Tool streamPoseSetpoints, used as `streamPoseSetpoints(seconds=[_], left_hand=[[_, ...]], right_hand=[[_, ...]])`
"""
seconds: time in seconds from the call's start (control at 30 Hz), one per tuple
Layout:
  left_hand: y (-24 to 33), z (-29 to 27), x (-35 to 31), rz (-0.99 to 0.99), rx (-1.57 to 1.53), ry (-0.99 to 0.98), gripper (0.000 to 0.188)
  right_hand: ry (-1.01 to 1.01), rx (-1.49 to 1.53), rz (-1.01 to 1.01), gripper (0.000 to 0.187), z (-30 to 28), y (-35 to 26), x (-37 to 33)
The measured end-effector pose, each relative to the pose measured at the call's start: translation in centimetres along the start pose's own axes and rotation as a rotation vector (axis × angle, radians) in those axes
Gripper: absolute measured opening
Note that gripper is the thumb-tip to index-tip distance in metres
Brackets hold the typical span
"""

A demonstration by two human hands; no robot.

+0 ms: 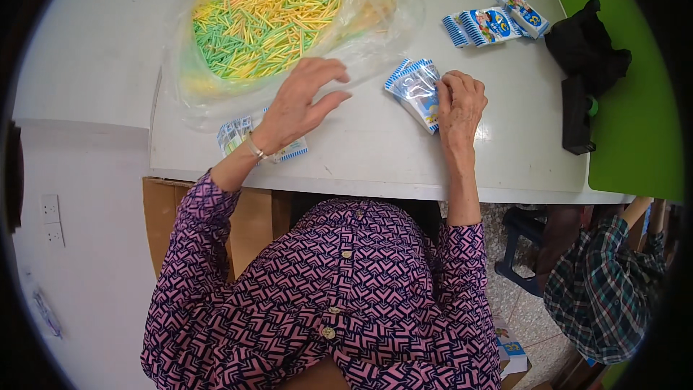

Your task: Packing small yellow and green straws into individual plastic packets.

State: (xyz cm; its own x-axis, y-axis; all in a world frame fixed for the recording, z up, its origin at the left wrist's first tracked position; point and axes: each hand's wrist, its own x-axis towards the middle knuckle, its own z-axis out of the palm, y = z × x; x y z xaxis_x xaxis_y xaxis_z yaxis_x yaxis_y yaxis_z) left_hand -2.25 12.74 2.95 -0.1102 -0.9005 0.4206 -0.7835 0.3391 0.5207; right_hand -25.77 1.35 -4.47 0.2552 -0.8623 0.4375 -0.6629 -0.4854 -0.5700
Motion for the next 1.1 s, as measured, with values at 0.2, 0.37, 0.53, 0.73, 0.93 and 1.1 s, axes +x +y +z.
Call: streamPoseSetpoints(seconds=[0.2, 0.37, 0.53, 0.73, 0.93, 1.1], left_hand=[[-0.4, 4.0, 2.6, 0.028, -0.063, 0.054, 0.02], [-0.7, 5.6, 3.7, -0.007, -0.078, 0.067, 0.019], [-0.9, 6.0, 4.9, -0.055, -0.09, 0.072, 0.019], [-1.2, 6.8, 4.9, -0.08, -0.093, 0.048, 0.02], [-0.8, 6.0, 5.4, -0.114, -0.121, 0.091, 0.025], [0.3, 3.3, 6.1, 0.029, -0.288, -0.062, 0.023]], right_hand=[[0.037, 0.003, -0.051, 0.011, 0.7, 0.6, -0.1], [0.07, 0.048, -0.112, 0.011, 0.8, 0.8, 0.6], [0.032, 0.012, -0.151, 0.014, 0.5, 0.3, 0.1], [-0.071, 0.016, -0.087, 0.02, 0.4, 0.5, 0.9], [0.128, 0.111, -0.143, 0.016, -0.4, -0.7, 1.3], [-0.095, 0.332, -0.157, 0.012, -3.3, -5.0, 1.4]])
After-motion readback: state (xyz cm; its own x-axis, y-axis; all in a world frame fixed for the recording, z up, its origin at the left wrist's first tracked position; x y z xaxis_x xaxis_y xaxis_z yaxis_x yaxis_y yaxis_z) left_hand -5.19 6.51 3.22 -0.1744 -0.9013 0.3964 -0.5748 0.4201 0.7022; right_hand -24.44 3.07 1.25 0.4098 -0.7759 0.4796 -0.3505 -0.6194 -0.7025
